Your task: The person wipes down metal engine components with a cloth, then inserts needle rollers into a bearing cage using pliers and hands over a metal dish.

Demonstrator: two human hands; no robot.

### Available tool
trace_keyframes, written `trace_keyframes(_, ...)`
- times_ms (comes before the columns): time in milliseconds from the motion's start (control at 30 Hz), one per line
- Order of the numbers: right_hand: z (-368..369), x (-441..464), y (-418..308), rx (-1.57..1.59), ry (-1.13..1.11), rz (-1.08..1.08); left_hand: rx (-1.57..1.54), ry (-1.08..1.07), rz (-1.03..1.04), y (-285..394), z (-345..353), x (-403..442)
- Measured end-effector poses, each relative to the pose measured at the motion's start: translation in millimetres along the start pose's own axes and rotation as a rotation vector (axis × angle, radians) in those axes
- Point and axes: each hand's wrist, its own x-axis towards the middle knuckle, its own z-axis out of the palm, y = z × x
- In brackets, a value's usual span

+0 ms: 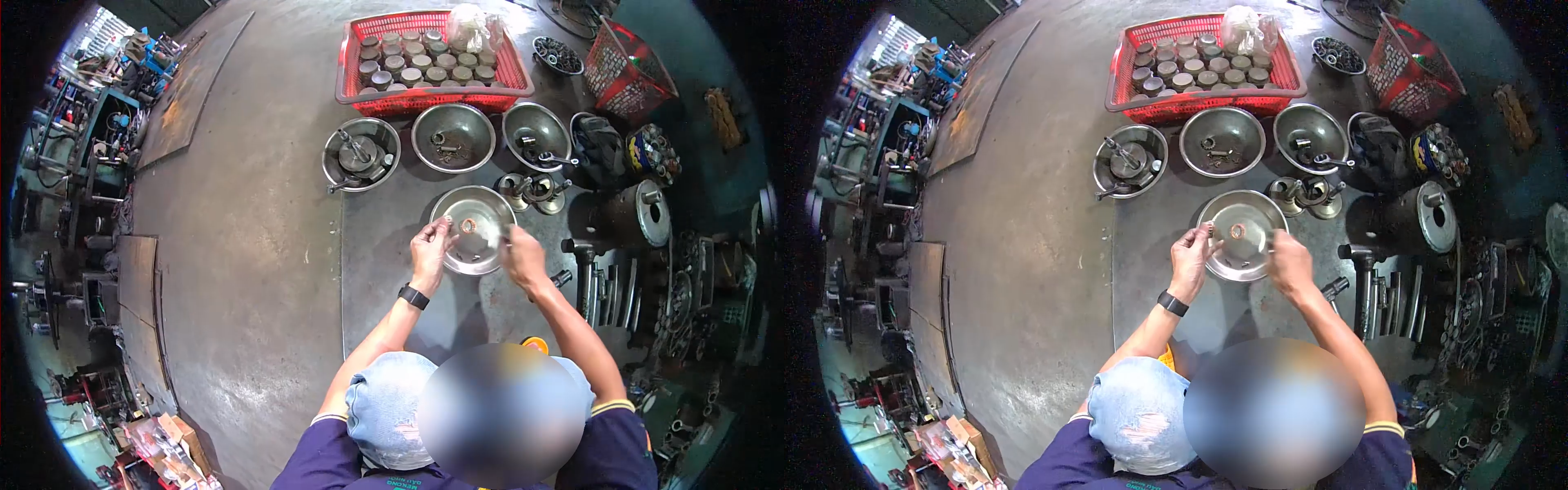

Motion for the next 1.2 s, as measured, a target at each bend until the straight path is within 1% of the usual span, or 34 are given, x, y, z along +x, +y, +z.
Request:
trace_keyframes(67, 0.4, -3.8, 31.6, -0.086, 0.035, 0.278, -0.005, -0.018, -0.019, 1.4, -4.9, 1.6)
trace_keyframes(133, 10.0, -13.2, 77.4, -0.197, 0.038, 0.292, 0.229, -0.088, 0.014, -7.0, -15.1, 5.7)
trace_keyframes(167, 13.9, -15.2, 90.3, -0.201, 0.035, 0.291, 0.275, -0.067, -0.087, -3.8, -14.0, 4.6)
trace_keyframes(233, 13.4, -19.5, 97.5, -0.301, 0.07, 0.249, 0.267, -0.097, -0.09, -14.1, -17.2, 2.9)
trace_keyframes(267, 15.1, -20.0, 98.9, -0.301, 0.067, 0.249, 0.264, -0.128, -0.088, -17.9, -18.9, 3.5)
trace_keyframes(333, 3.8, -15.7, 63.7, -0.405, 0.183, 0.041, 0.223, -0.148, -0.06, -26.5, -24.1, 5.1)
trace_keyframes(367, 5.5, -11.3, 53.0, -0.284, 0.26, -0.094, 0.182, -0.173, -0.031, -29.0, -25.4, 4.6)
trace_keyframes(400, 17.7, -6.1, 52.9, -0.062, 0.253, -0.237, 0.185, -0.171, -0.034, -26.5, -24.0, 2.7)
trace_keyframes(433, 28.2, -5.0, 43.6, 0.082, 0.137, -0.237, 0.191, -0.166, -0.053, -20.2, -20.8, -0.3)
trace_keyframes(467, 36.4, -3.2, 33.8, 0.137, 0.041, -0.251, 0.198, -0.163, -0.07, -13.1, -17.2, -1.8)
trace_keyframes(500, 49.8, 0.1, 30.8, 0.096, -0.013, -0.262, 0.194, -0.155, -0.113, -7.2, -16.3, -2.3)
trace_keyframes(533, 49.3, 2.3, 20.9, 0.065, -0.081, -0.242, 0.197, -0.157, -0.112, -3.3, -16.8, -2.2)
trace_keyframes(600, 70.6, 10.1, 23.9, -0.117, -0.187, -0.28, 0.125, -0.178, -0.182, 1.6, -20.7, -2.7)
trace_keyframes(767, 77.5, 15.0, 13.9, -0.196, -0.233, -0.301, 0.045, -0.232, -0.17, -7.6, -34.2, -0.2)
trace_keyframes(833, 69.9, 19.5, 12.8, -0.226, -0.246, -0.312, 0.029, -0.229, -0.222, -9.1, -32.7, -0.1)
trace_keyframes(933, 56.7, 20.5, 5.9, -0.025, -0.189, -0.181, 0.051, -0.238, -0.209, -10.7, -31.6, -0.4)
trace_keyframes(967, 49.2, 25.2, 5.5, 0.154, -0.244, -0.063, 0.07, -0.237, -0.204, -11.2, -32.1, -0.2)
trace_keyframes(1000, 45.4, 25.5, 3.5, 0.227, -0.183, 0.005, 0.065, -0.231, -0.208, -14.7, -35.0, -0.2)
trace_keyframes(1067, 35.4, 30.3, -1.9, 0.329, -0.136, 0.076, 0.046, -0.248, -0.215, -19.7, -37.3, 3.7)
trace_keyframes(1100, 31.5, 32.8, -4.6, 0.328, -0.133, 0.079, 0.046, -0.251, -0.217, -20.8, -37.7, 4.1)
trace_keyframes(1167, 25.8, 37.2, -8.7, 0.676, -0.07, 0.033, 0.096, -0.249, -0.201, -23.2, -37.7, 3.5)
trace_keyframes(1200, 26.2, 38.3, -9.0, 0.674, -0.067, 0.033, 0.095, -0.252, -0.2, -23.7, -37.1, 2.5)
